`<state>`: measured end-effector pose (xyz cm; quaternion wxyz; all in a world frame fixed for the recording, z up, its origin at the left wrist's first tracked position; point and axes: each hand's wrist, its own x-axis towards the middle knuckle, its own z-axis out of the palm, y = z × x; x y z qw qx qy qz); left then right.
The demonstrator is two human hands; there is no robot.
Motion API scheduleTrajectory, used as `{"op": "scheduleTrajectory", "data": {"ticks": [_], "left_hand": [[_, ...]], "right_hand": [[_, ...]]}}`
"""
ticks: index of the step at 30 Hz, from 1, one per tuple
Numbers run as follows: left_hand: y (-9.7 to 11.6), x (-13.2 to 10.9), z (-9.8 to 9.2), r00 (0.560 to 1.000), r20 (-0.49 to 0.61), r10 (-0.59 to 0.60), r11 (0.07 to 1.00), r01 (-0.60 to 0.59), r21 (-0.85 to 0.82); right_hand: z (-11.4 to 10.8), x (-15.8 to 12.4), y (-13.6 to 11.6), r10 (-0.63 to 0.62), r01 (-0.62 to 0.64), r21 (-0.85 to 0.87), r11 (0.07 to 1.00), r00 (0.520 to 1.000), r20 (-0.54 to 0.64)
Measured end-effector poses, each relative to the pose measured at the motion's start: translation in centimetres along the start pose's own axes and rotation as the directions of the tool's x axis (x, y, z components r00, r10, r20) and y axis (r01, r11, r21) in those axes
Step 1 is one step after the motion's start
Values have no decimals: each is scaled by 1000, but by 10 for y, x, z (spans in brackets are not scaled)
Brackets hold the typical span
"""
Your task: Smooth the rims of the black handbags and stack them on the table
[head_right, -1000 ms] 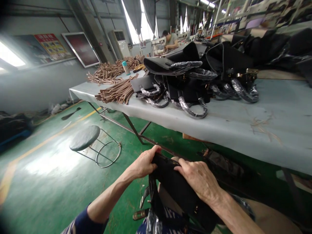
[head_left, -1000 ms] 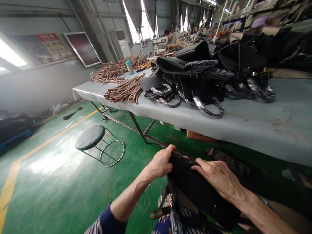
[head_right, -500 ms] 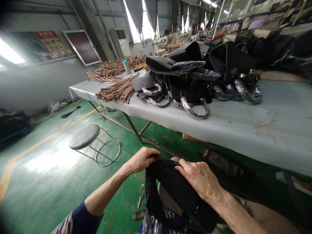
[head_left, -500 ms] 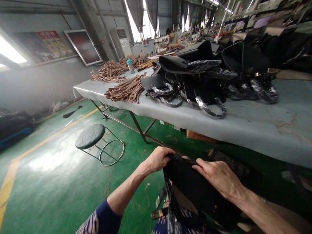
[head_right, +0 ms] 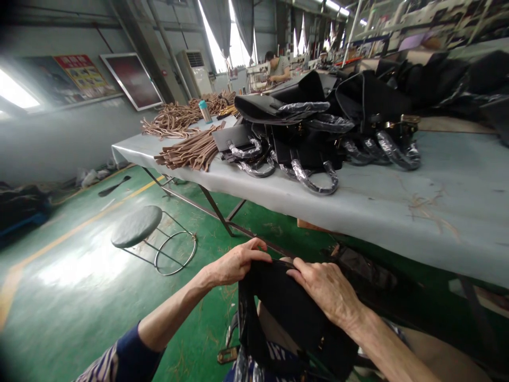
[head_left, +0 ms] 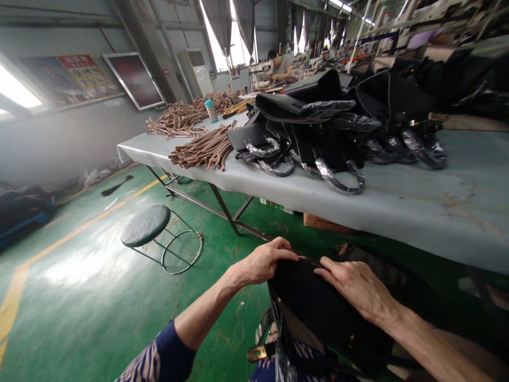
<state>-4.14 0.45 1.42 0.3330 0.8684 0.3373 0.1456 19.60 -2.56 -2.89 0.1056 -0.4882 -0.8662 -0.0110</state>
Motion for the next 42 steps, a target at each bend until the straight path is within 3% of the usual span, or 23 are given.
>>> {"op": "scheduleTrajectory", "data": {"ticks": [10, 15, 24, 32, 42], "left_hand": [[2, 4, 1, 999, 35, -39, 994, 35, 107], [-2, 7, 10, 994, -71, -81, 993, 87, 84], [-4, 10, 23, 946, -229, -228, 967, 247, 58], [-3, 11, 28, 944, -239, -228, 967, 248, 60], [-5, 7, 28, 931, -267, -247, 964, 263, 26]], "right_hand": [[4, -1, 1, 11, -11, -16, 1000, 1000, -3], [2, -1, -1, 26, -26, -16, 1000, 1000, 4], [-4, 2, -3, 36, -36, 9, 999, 999, 2], [-9, 5, -19, 6, -10, -20, 1000, 986, -164], [-7, 16, -26, 159, -147, 187, 971, 986, -52]]}}
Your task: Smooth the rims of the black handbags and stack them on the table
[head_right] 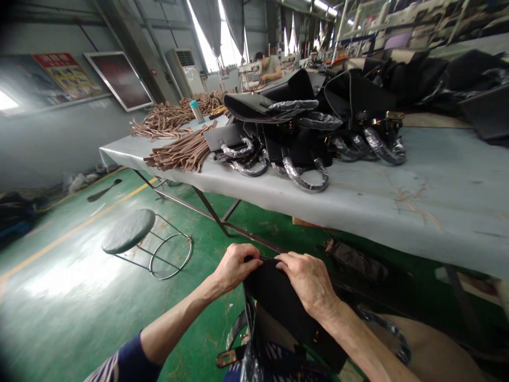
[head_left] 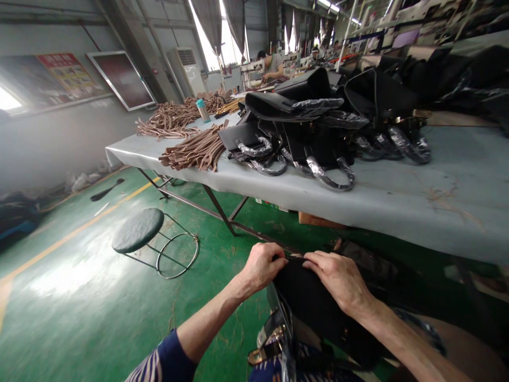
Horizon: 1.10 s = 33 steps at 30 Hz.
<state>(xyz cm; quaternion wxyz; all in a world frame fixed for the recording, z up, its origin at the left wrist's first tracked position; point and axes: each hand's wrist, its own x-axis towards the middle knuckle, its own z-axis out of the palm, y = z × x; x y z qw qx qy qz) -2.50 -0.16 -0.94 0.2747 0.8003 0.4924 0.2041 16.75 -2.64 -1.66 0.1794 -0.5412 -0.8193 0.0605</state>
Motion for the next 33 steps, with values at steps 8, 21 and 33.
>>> {"op": "scheduleTrajectory", "data": {"ticks": [8, 21, 33], "left_hand": [[-1, 1, 2, 999, -27, -26, 999, 25, -32], [2, 0, 2, 997, -55, -57, 997, 54, -56], [-1, -2, 5, 996, -76, -40, 986, 27, -167]], "right_hand": [[2, 1, 1, -67, 66, -44, 997, 997, -27], [6, 10, -9, -104, 109, -99, 989, 993, 60], [-7, 28, -22, -54, 42, 51, 998, 966, 252]]}}
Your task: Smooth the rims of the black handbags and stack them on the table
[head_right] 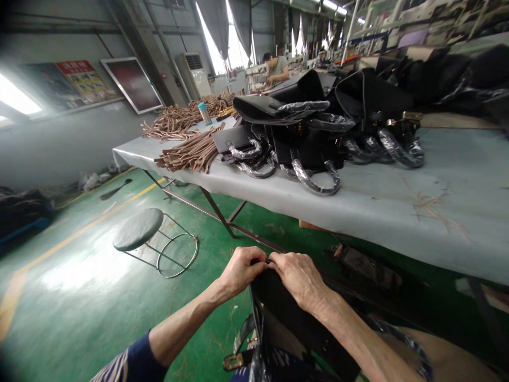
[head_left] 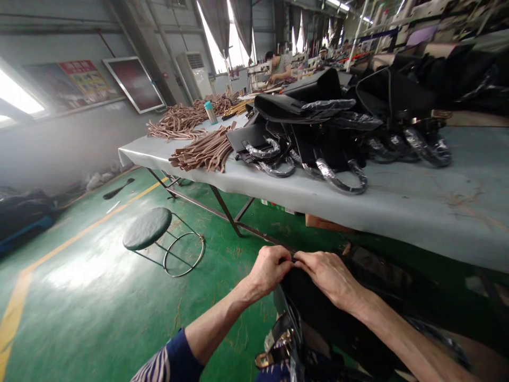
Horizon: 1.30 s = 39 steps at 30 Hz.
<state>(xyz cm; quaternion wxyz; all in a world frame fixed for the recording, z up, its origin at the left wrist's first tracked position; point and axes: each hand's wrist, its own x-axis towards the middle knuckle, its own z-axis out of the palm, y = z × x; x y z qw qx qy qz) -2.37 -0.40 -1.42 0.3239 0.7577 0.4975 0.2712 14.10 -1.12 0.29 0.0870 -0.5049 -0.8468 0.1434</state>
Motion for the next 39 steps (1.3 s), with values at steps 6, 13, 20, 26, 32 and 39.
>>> {"op": "scheduleTrajectory", "data": {"ticks": [6, 13, 20, 26, 32, 39], "left_hand": [[-3, -2, 0, 997, -60, 38, 987, -47, -156], [-1, -5, -5, 995, -64, -77, 986, 67, -150], [-8, -3, -11, 942, 26, -333, 941, 334, -44], [-12, -5, -19, 957, 126, -263, 948, 280, -153], [-18, -5, -16, 944, 112, -310, 910, 329, -252], [-25, -7, -7, 924, 92, -370, 845, 376, -379]], "right_hand": [[4, 3, -1, 62, -59, -88, 994, 998, 34], [2, 3, 0, 100, -94, -85, 992, 993, 63], [6, 3, 3, 74, -71, -97, 993, 997, 34], [9, 3, 7, 64, -60, -93, 994, 997, 39], [6, 6, 4, 56, -53, -92, 994, 998, 24], [3, 12, -9, 41, -37, -75, 996, 998, 55]]}}
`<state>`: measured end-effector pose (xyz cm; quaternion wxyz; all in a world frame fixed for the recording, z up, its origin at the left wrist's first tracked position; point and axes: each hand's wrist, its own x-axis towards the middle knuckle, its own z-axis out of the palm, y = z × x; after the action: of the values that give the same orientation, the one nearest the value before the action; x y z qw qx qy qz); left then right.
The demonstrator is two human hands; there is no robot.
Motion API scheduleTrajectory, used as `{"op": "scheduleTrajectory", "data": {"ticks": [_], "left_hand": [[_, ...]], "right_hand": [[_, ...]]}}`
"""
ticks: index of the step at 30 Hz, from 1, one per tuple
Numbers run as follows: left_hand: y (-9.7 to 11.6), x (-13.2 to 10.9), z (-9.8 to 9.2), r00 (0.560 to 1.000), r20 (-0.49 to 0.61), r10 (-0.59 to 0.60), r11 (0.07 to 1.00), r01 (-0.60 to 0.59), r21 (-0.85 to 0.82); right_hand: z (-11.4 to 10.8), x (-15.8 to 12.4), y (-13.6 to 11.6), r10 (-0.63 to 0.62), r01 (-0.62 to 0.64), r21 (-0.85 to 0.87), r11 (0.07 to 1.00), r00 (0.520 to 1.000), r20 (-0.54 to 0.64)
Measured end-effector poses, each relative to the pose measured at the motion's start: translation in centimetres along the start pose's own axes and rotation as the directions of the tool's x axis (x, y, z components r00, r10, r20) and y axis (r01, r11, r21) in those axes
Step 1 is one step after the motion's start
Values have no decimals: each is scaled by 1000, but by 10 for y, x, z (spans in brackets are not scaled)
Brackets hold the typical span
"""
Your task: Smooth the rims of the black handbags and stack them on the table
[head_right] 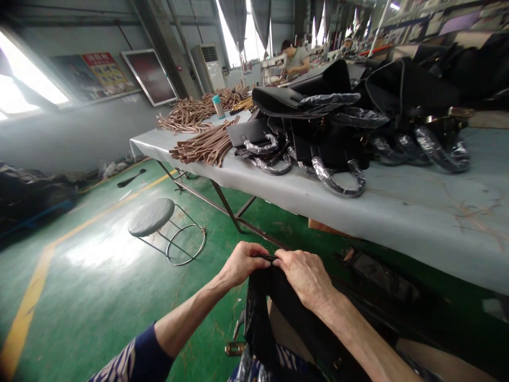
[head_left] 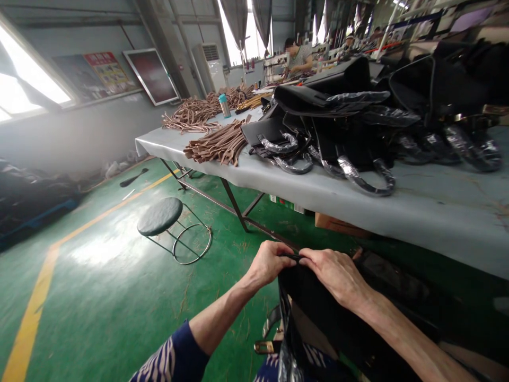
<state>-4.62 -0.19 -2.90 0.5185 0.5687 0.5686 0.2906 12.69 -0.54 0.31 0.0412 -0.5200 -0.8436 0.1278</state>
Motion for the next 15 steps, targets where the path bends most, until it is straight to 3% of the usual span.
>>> {"op": "scheduleTrajectory", "data": {"ticks": [10, 15], "left_hand": [[8, -2, 5, 997, -63, -49, 997, 45, -63], [19, -3, 14, 1000, 20, 10, 991, -8, -132]], "right_hand": [[0, 5, -6, 17, -15, -97, 995, 999, 28], [-18, 4, -6, -91, 109, -171, 979, 990, 111]]}}
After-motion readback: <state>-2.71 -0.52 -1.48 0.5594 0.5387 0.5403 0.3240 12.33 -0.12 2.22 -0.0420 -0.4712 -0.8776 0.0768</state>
